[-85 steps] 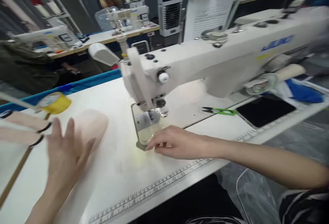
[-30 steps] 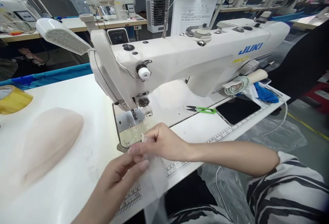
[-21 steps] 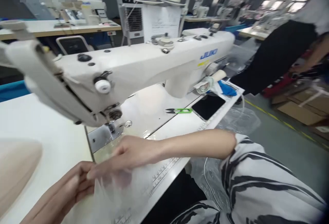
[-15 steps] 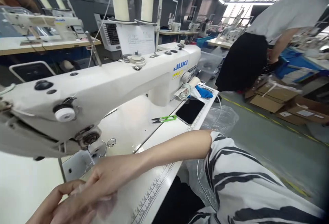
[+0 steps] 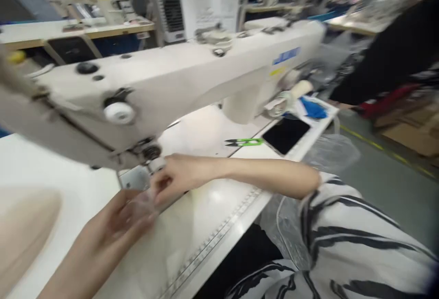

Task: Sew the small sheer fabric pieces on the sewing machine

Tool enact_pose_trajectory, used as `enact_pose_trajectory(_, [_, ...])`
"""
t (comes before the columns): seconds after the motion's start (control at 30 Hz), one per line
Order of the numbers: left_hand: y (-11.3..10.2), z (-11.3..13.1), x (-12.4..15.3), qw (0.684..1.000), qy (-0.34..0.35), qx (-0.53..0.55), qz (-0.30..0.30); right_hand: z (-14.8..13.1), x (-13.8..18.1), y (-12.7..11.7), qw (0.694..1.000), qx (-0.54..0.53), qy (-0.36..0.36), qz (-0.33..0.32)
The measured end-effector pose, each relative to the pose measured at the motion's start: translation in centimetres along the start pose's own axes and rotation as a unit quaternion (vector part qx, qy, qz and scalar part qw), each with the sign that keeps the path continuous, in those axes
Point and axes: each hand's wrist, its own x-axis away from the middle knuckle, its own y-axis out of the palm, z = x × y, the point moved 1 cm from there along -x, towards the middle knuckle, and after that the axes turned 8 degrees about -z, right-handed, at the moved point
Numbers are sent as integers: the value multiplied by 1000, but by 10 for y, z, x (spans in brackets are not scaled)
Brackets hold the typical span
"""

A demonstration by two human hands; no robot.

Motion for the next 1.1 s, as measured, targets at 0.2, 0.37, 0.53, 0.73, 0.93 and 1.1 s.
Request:
enact_pose_trajectory(0.2, [8, 19, -3, 997, 0, 68, 29, 8, 3, 14, 986, -142, 83, 2])
enact_pose_trajectory(0.37, [13, 11, 7, 992, 66, -47, 94, 9, 3, 22, 992, -83, 56, 76])
enact_pose_trajectory(0.53, [16, 9, 11, 978, 106, -112, 139, 9, 4, 32, 976, 123, -63, 171])
enact_pose_trajectory(0.73, [17, 6, 11, 957, 175, -173, 152, 10, 7, 38, 939, 225, -142, 217])
enact_pose_trajectory(0.93, [17, 8, 10, 953, 189, -173, 161, 11, 7, 39, 935, 236, -144, 221])
enact_pose_trajectory(1.1, [16, 10, 10, 952, 192, -171, 168, 11, 6, 39, 936, 235, -147, 219])
